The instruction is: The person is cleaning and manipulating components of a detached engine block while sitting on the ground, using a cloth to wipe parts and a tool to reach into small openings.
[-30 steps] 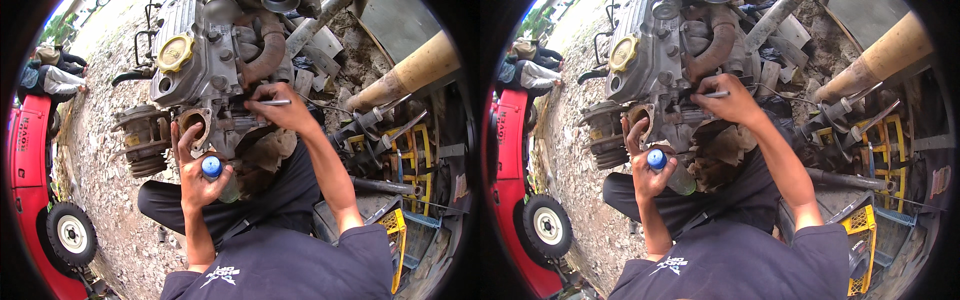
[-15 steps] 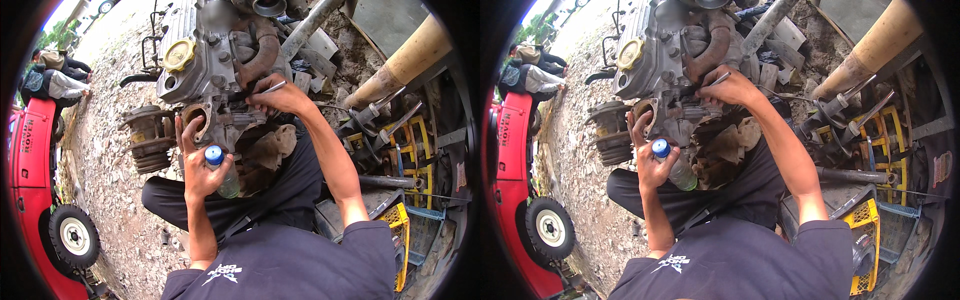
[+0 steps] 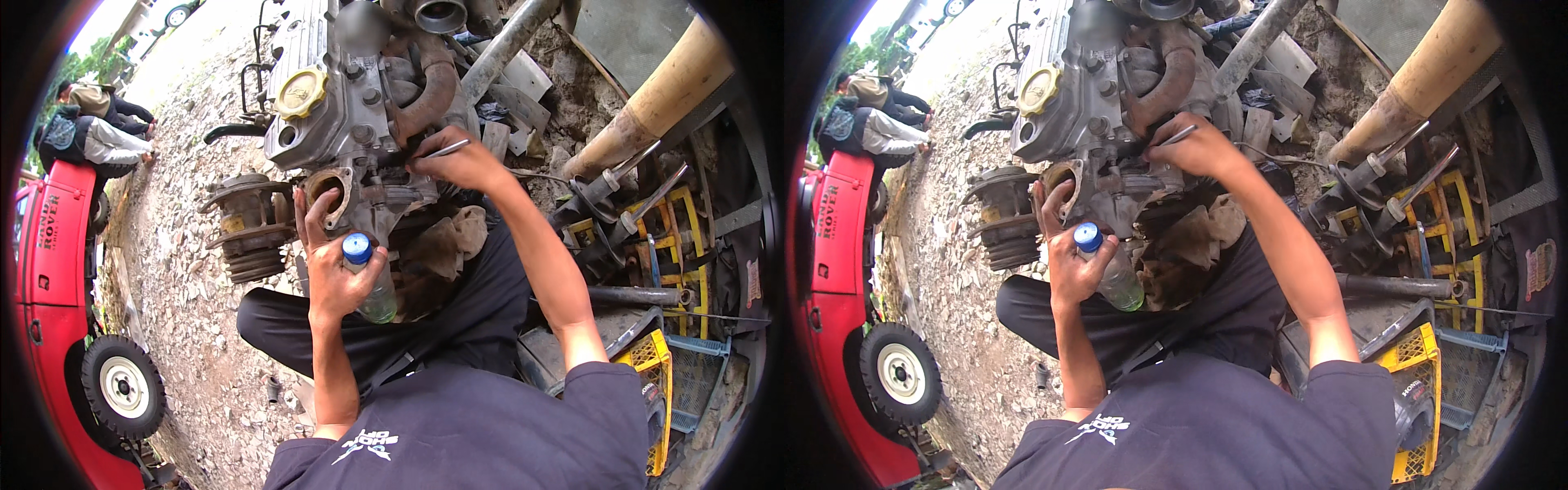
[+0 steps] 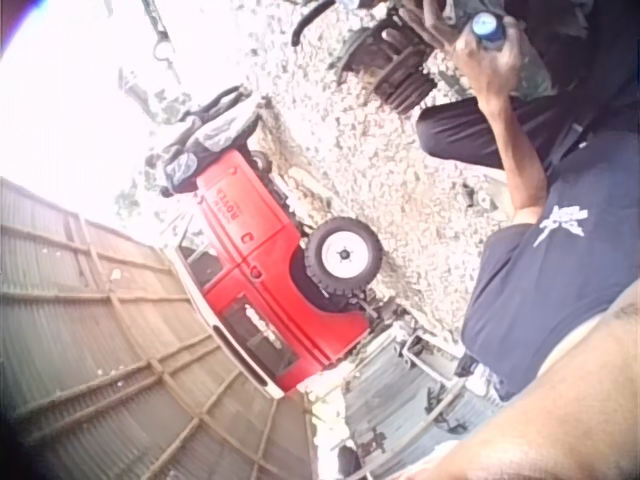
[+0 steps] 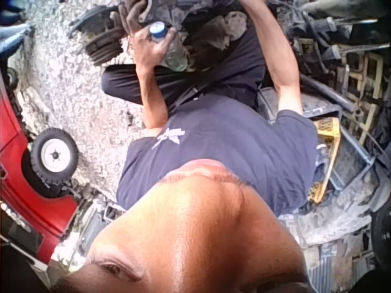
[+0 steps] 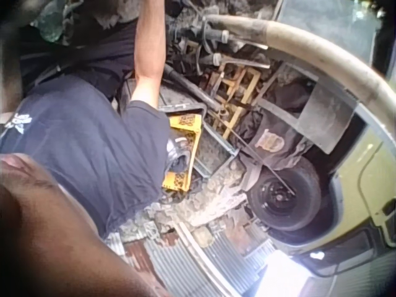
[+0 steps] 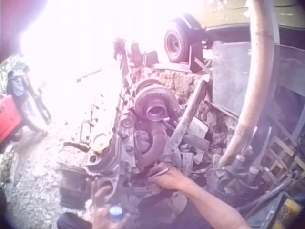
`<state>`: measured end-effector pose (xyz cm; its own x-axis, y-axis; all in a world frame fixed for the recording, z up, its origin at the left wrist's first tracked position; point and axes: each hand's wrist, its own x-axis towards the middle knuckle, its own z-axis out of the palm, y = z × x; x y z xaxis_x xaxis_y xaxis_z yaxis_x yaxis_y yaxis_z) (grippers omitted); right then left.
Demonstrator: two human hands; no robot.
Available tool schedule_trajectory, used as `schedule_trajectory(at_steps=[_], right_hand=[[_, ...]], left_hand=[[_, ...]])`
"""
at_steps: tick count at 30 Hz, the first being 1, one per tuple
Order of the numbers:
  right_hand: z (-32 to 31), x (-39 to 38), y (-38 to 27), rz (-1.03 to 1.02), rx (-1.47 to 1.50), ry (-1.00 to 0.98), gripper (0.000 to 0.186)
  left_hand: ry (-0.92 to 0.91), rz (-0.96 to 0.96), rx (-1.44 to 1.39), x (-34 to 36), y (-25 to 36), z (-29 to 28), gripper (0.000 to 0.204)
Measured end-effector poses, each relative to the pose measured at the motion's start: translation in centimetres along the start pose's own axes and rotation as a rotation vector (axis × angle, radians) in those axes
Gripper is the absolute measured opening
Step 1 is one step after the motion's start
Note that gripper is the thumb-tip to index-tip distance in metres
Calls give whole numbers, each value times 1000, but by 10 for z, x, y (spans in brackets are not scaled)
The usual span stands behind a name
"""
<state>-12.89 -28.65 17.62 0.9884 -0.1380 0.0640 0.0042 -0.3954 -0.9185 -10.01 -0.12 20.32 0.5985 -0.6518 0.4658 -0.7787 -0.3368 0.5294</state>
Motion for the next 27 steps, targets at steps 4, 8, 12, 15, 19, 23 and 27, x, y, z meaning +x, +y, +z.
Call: schedule_trajectory(at_steps=[4, 8, 12, 15, 19, 23, 27], right_hand=[[30, 1, -6, -378, -312, 222, 20], [-3, -2, -23, -344, -507, 223, 22], [5, -14, -47, -26, -236, 250, 25], [9, -16, -29, 41, 70, 333, 25], [8, -22, -13, 7, 13, 299, 22], [13, -15, -8, -107, -136, 210, 23], [13, -21, -33, -203, -346, 383, 20]], left_hand=[[3, -7, 2, 0, 1, 1, 18], [11, 10, -24, 0, -2, -1, 17], [9, 18, -51, -1, -5, -2, 15], [3, 22, -42, -1, -3, -4, 14], [-4, 20, -37, 0, -3, -4, 15], [-1, 13, -36, -1, -3, -3, 15], [9, 19, -31, -3, -2, -4, 16]])
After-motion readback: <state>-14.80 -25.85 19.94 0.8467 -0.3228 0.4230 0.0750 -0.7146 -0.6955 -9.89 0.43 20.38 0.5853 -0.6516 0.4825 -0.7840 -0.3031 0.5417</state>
